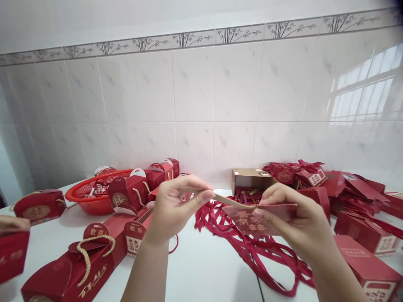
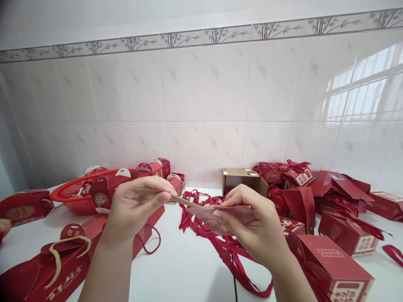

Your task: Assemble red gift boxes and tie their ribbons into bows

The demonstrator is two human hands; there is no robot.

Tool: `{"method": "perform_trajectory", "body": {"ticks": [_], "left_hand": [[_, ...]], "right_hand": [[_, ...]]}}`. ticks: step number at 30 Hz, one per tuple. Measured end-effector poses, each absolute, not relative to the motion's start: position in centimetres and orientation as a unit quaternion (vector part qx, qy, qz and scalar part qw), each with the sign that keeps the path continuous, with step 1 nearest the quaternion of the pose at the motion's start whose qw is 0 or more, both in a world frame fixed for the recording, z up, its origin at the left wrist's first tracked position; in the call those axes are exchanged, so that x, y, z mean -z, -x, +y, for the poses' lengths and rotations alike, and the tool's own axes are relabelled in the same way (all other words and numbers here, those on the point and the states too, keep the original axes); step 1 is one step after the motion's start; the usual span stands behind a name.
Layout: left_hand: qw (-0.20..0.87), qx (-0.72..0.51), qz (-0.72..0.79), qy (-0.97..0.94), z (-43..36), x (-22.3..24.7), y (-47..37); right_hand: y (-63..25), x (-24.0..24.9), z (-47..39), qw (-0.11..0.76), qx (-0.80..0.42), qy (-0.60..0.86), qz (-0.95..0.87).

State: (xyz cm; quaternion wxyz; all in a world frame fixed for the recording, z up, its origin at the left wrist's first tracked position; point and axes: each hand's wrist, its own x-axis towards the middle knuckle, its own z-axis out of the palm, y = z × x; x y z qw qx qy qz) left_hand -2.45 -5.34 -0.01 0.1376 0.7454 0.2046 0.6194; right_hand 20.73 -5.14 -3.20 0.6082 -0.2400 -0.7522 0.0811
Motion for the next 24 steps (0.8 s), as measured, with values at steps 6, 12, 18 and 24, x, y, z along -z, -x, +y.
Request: {"method": "perform_trajectory", "body": {"ticks": [6, 12, 18, 24], "left_hand": [[0.220, -0.718, 0.114, -0.650, -5.5, 0.4, 1.4], [0.293, -0.618, 0.127, -0.719, -5.8, 0.6, 0.3], [0.317, -0.513, 0.132, -0.787, -5.5, 0.6, 0.5], [0.258, -0.525, 0.190, -0.789, -5.7, 0.4, -0.1]], "right_hand": [[-19.4, 3.4, -5.9, 0.561, -0.105, 0.164, -0.805], [-19.0, 3.3, -6.2, 0.548, -0.088, 0.125, -0.822], [-19.4, 3.3, -5.9, 0.565, -0.061, 0.135, -0.812], [-19.7, 3.3, -5.8, 0.573, -0.013, 0.151, -0.805]]}}
